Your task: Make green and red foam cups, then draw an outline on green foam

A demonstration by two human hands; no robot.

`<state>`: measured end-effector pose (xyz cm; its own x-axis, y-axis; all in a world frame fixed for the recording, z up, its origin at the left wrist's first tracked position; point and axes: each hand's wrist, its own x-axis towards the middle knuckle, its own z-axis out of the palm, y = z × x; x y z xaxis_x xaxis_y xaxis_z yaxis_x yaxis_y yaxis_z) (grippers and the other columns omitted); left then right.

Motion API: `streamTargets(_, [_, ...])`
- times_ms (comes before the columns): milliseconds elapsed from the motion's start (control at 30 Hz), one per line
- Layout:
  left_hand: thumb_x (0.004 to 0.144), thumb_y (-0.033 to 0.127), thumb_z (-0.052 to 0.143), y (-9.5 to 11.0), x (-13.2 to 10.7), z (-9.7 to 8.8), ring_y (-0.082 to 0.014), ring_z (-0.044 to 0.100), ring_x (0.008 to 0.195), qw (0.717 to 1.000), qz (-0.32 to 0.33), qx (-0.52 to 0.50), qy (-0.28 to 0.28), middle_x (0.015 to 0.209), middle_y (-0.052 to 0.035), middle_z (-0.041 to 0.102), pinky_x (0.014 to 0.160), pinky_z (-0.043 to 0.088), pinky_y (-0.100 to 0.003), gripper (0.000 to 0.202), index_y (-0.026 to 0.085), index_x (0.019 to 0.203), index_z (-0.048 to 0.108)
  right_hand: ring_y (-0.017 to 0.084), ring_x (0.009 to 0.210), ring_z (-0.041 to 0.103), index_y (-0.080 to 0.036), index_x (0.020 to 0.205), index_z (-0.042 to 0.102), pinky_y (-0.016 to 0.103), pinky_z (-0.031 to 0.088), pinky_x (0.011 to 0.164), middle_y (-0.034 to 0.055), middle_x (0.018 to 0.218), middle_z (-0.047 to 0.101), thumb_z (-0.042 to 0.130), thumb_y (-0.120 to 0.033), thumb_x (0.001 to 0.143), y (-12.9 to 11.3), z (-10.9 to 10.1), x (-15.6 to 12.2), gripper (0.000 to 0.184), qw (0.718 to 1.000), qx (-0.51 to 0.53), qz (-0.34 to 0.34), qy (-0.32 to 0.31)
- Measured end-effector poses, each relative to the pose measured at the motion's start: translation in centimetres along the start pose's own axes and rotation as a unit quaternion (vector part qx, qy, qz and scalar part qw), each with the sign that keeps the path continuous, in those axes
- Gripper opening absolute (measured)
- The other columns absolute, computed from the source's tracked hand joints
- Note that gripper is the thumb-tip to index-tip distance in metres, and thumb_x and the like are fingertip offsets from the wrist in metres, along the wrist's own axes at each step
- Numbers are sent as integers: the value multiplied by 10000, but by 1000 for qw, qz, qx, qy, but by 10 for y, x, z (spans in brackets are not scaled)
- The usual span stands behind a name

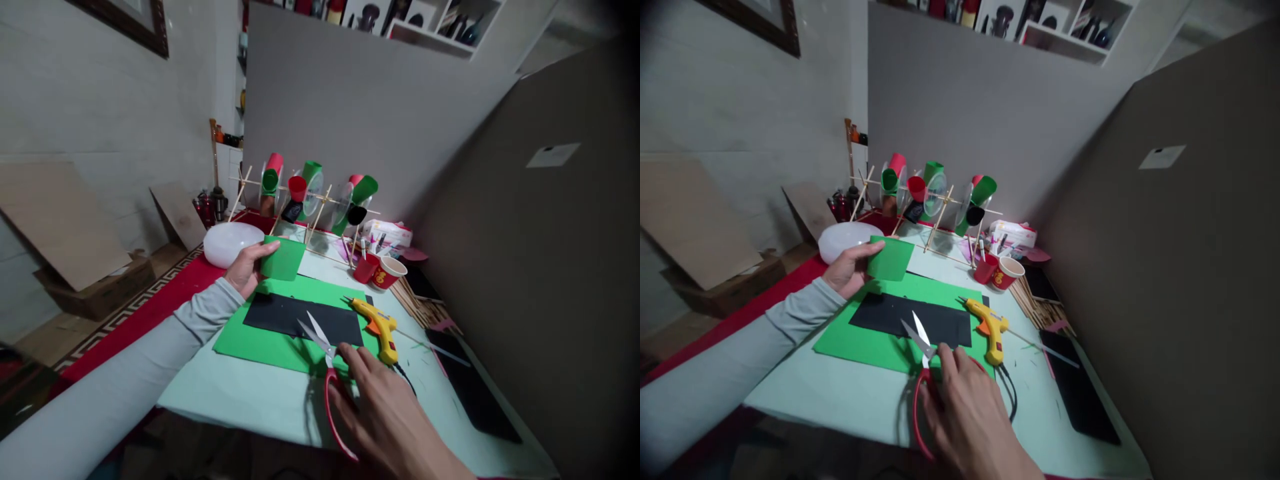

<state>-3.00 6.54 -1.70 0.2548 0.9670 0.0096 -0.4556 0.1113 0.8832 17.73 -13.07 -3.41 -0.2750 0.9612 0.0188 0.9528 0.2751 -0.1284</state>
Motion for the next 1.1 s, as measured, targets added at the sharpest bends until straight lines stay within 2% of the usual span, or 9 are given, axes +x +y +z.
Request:
streamTargets(67, [957, 353, 638, -1, -1, 1, -234, 664, 1018, 1000, 3, 3, -10, 1212, -96, 648, 861, 592, -437, 323, 160, 1215, 612, 275, 726, 688, -138, 1074, 623, 337, 424, 562, 135, 931, 695, 569, -223, 877, -2, 13, 3, 221, 999, -5, -41, -24])
streamTargets(200, [954, 339, 645, -5, -1, 1, -232, 665, 1013, 999, 6, 13, -33, 1208, -94, 649, 859, 593, -434, 318, 160, 1215, 612, 194, 718, 685, -296, 1166, 622, 282, 399, 523, -11, 905, 712, 687, -321, 858, -18, 18, 10, 316, 988, 21, -143, -59])
streamTargets(300, [951, 329, 651, -8, -2, 1, -234, 664, 1019, 998, 14, 19, -51, 1215, -95, 646, 863, 592, -437, 319, 161, 1219, 610, 262, 936, 655, -234, 1210, 621, 326, 495, 730, 74, 1059, 684, 637, -305, 869, -16, 4, 25, 348, 994, 69, -83, -13])
streamTargets(400, [949, 324, 654, -9, -3, 1, -237, 662, 1029, 997, 27, 21, -70, 1224, -96, 643, 870, 591, -442, 321, 162, 1222, 609, 352, 1001, 594, -100, 1141, 655, 480, 485, 847, 182, 1041, 652, 534, -132, 857, 0, -5, 45, 310, 997, 64, -26, 28])
streamTargets(533, [946, 326, 657, -11, -6, 1, -244, 659, 1049, 994, 47, 20, -99, 1236, -98, 641, 887, 585, -453, 323, 161, 1221, 611, 400, 1037, 594, -82, 1205, 673, 575, 469, 906, 219, 1086, 666, 620, -112, 786, 16, -5, 64, 423, 994, 99, -42, 32])
streamTargets(633, [942, 330, 661, -15, -9, 3, -250, 659, 1063, 991, 51, 22, -124, 1235, -98, 648, 907, 578, -468, 322, 160, 1212, 618, 414, 1099, 613, -81, 1300, 633, 598, 469, 947, 240, 1151, 677, 624, -180, 835, 23, -8, 72, 475, 984, 163, -40, 57])
streamTargets(800, [879, 357, 704, -27, -15, 11, -291, 660, 1149, 985, 53, 41, -157, 1272, -133, 678, 1050, 502, -507, 491, 150, 1308, 587, 310, 1282, 591, -135, 1567, 283, 478, 513, 1023, 212, 1466, 543, 488, -474, 991, 29, -15, 97, 700, 937, 323, -9, 131])
streamTargets(933, [891, 364, 668, -36, -18, 18, -302, 515, 1374, 979, 76, 90, -165, 1485, -99, 563, 1212, 338, -463, 648, 215, 1482, 447, 261, 1320, 573, -244, 1523, 374, 392, 535, 1018, 95, 1467, 577, 560, -507, 960, 23, -11, 114, 649, 900, 410, -34, 142])
streamTargets(1100, [883, 345, 700, -46, -17, 18, -241, 141, 1565, 959, 133, 203, -144, 1683, -11, 234, 1289, 107, -351, 783, 236, 1560, 321, 286, 1367, 524, -159, 1600, 208, 449, 459, 1103, 153, 1514, 521, 596, -554, 929, 28, 3, 119, 870, 880, 451, -13, 151])
